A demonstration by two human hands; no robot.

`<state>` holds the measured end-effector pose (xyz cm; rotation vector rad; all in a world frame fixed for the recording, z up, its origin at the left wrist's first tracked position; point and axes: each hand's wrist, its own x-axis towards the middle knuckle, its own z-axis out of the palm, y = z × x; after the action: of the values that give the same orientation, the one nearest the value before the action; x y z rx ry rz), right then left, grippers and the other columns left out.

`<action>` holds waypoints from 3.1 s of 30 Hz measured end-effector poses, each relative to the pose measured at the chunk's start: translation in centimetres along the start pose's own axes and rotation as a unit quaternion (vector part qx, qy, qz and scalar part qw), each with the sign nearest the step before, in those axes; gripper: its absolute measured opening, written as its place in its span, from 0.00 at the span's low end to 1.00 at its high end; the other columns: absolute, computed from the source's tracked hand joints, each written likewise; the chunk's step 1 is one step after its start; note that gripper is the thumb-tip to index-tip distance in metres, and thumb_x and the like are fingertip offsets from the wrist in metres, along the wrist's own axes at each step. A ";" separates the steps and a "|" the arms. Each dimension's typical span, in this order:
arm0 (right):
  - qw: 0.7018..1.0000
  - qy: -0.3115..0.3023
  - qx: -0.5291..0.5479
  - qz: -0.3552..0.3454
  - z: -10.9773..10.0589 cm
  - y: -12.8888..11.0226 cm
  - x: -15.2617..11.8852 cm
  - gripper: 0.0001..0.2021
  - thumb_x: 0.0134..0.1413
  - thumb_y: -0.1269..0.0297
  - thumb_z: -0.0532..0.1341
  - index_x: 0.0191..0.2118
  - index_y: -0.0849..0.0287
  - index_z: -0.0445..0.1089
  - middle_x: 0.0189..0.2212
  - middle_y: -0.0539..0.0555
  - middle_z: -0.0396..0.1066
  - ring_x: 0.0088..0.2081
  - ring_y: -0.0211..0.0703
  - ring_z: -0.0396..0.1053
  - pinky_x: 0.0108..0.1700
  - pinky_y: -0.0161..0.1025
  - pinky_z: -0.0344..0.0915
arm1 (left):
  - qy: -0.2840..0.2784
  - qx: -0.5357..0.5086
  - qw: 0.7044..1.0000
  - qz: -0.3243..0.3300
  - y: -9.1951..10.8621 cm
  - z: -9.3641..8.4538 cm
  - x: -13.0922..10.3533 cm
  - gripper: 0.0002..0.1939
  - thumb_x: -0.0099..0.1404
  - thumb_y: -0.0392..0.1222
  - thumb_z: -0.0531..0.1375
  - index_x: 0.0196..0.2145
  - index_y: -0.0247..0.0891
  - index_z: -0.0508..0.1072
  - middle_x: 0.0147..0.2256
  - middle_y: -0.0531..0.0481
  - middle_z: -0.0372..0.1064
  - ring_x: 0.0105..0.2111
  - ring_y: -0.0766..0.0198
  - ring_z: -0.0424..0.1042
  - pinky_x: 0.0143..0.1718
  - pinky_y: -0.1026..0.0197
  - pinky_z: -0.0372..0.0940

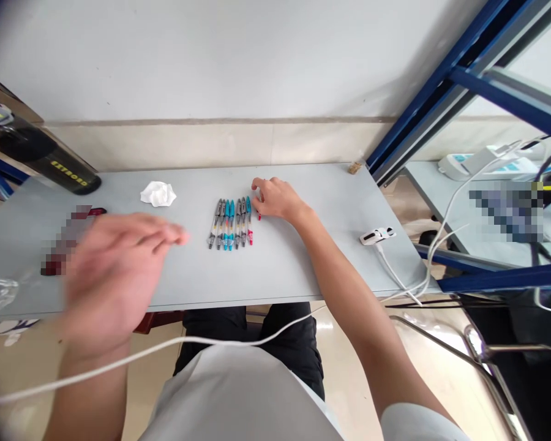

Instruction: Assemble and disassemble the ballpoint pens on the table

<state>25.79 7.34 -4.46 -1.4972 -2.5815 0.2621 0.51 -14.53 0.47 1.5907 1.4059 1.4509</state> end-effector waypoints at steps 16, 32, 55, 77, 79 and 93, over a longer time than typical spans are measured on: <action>1.000 -0.006 0.021 -0.004 -0.5 0.0 -0.1 0.24 0.65 0.68 0.63 0.64 0.57 0.79 0.47 0.63 0.87 0.48 0.60 0.82 0.43 0.45 0.66 | -0.108 0.293 0.947 -0.074 -9.4 2.6 6.3 0.14 0.77 0.53 0.66 0.54 0.46 0.80 0.43 0.49 0.84 0.40 0.54 0.77 0.44 0.52 0.66; 0.989 0.104 0.087 -0.067 0.1 -3.2 -0.7 0.21 0.83 0.56 0.50 0.57 0.56 0.79 0.38 0.57 0.85 0.37 0.52 0.77 0.42 0.46 0.59 | -0.027 0.213 0.972 -0.093 -6.9 2.5 8.2 0.17 0.73 0.48 0.68 0.55 0.40 0.81 0.44 0.45 0.86 0.41 0.53 0.84 0.47 0.52 0.77; 0.926 0.192 0.286 -0.151 1.4 -4.7 -0.9 0.24 0.86 0.37 0.45 0.53 0.53 0.62 0.31 0.47 0.66 0.27 0.43 0.56 0.36 0.40 0.53 | 0.021 0.135 0.990 0.017 -9.2 0.1 4.1 0.10 0.78 0.52 0.71 0.46 0.44 0.86 0.44 0.49 0.86 0.45 0.58 0.83 0.53 0.55 0.75; 0.970 0.075 0.077 -0.218 1.8 -4.3 -1.1 0.29 0.88 0.42 0.37 0.53 0.57 0.68 0.36 0.54 0.73 0.28 0.45 0.54 0.34 0.43 0.42 | -0.216 0.054 0.975 -0.021 -10.9 0.2 12.7 0.39 0.86 0.69 0.54 0.23 0.41 0.70 0.25 0.48 0.71 0.31 0.59 0.73 0.41 0.54 0.66; 0.969 0.075 0.084 -0.218 1.7 -4.5 -1.2 0.30 0.89 0.43 0.37 0.49 0.56 0.69 0.37 0.54 0.73 0.28 0.44 0.54 0.35 0.43 0.42 | -0.201 0.055 0.978 0.005 -11.1 0.0 12.6 0.31 0.85 0.68 0.59 0.35 0.40 0.80 0.33 0.47 0.78 0.36 0.58 0.78 0.44 0.55 0.69; 0.964 0.085 0.129 -0.216 1.6 -4.6 -1.2 0.31 0.89 0.43 0.38 0.50 0.57 0.71 0.36 0.53 0.73 0.30 0.44 0.57 0.35 0.42 0.44 | -0.075 0.342 0.923 0.161 -11.2 -5.3 9.4 0.16 0.85 0.54 0.60 0.56 0.44 0.82 0.55 0.41 0.82 0.59 0.46 0.79 0.65 0.45 0.70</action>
<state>22.19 3.94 -5.08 -0.8062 -2.5319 0.3781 -9.34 -3.81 -5.01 2.4026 1.7270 1.0040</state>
